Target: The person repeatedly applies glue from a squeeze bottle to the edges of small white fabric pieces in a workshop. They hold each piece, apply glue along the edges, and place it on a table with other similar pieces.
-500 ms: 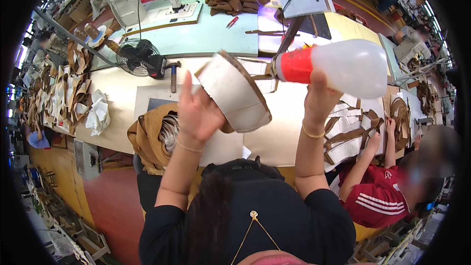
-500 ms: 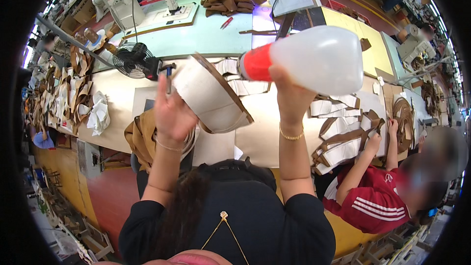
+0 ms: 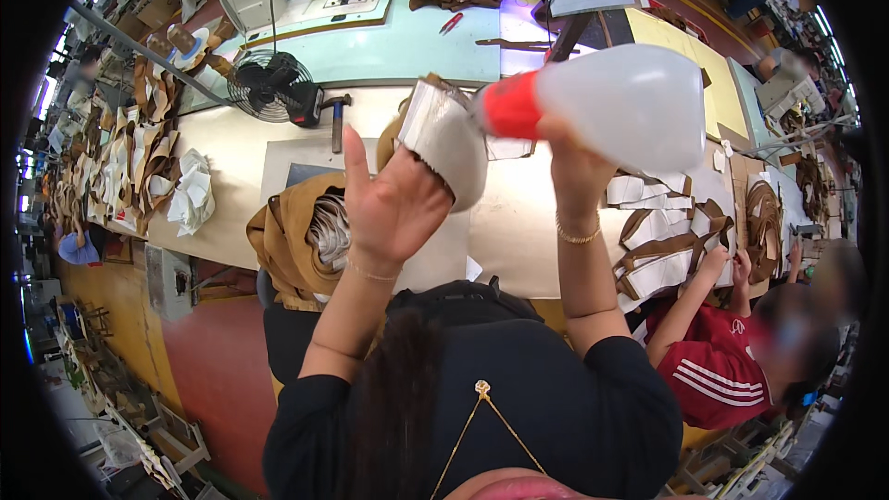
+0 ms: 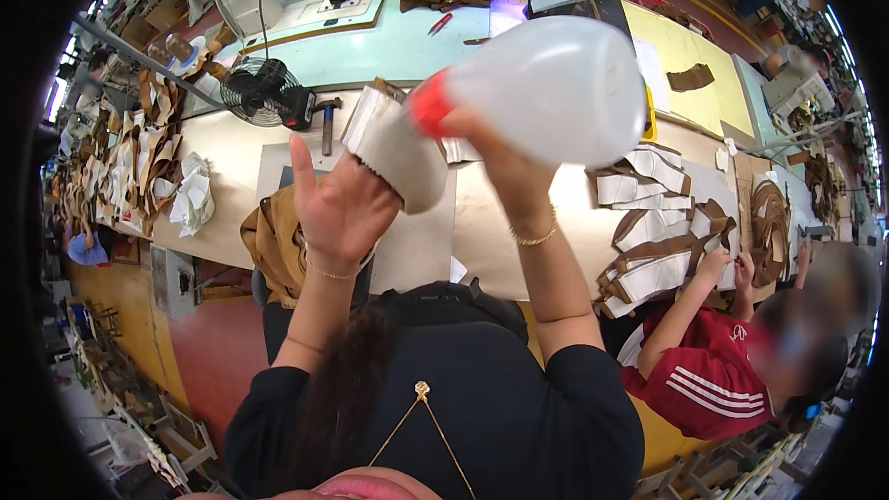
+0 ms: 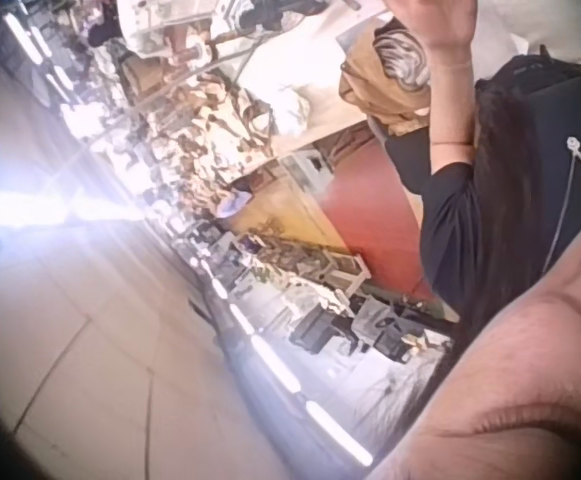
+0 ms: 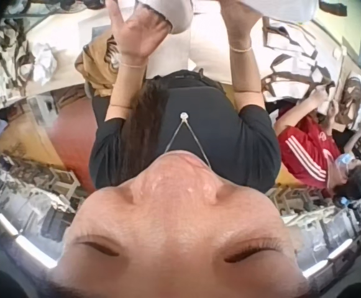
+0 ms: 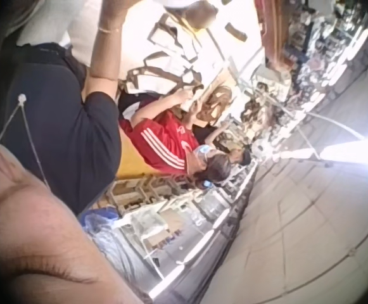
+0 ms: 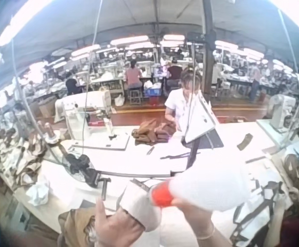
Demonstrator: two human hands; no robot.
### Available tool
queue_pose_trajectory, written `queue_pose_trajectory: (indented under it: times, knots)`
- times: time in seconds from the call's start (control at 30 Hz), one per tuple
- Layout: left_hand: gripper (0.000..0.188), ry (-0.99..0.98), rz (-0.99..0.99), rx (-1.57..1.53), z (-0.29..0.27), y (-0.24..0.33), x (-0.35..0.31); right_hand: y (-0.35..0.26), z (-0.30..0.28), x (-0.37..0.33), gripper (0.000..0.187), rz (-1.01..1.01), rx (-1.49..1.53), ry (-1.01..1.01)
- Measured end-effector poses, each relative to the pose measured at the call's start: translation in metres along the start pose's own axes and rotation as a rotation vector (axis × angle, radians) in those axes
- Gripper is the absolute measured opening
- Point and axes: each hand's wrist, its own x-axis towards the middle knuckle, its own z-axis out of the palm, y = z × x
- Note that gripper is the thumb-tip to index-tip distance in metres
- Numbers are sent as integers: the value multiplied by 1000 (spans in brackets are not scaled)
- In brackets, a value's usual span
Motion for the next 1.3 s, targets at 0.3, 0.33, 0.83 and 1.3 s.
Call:
queue_pose_trajectory:
  times: [0.3, 0.33, 0.83, 1.3]
  knots:
    - [100, 71, 71, 164, 21, -5, 6, 7, -10, -43, 49, 92, -399, -244]
    - [99, 61, 78, 129, 20, -6, 6, 4, -11, -42, 46, 105, -351, -255]
    - [104, 103, 30, 126, 2, 0, -8, -23, -19, 7, 44, 277, -672, -120]
    - [92, 263, 88, 163, 14, 23, 3, -17, -30, 8, 52, -162, -327, 129]
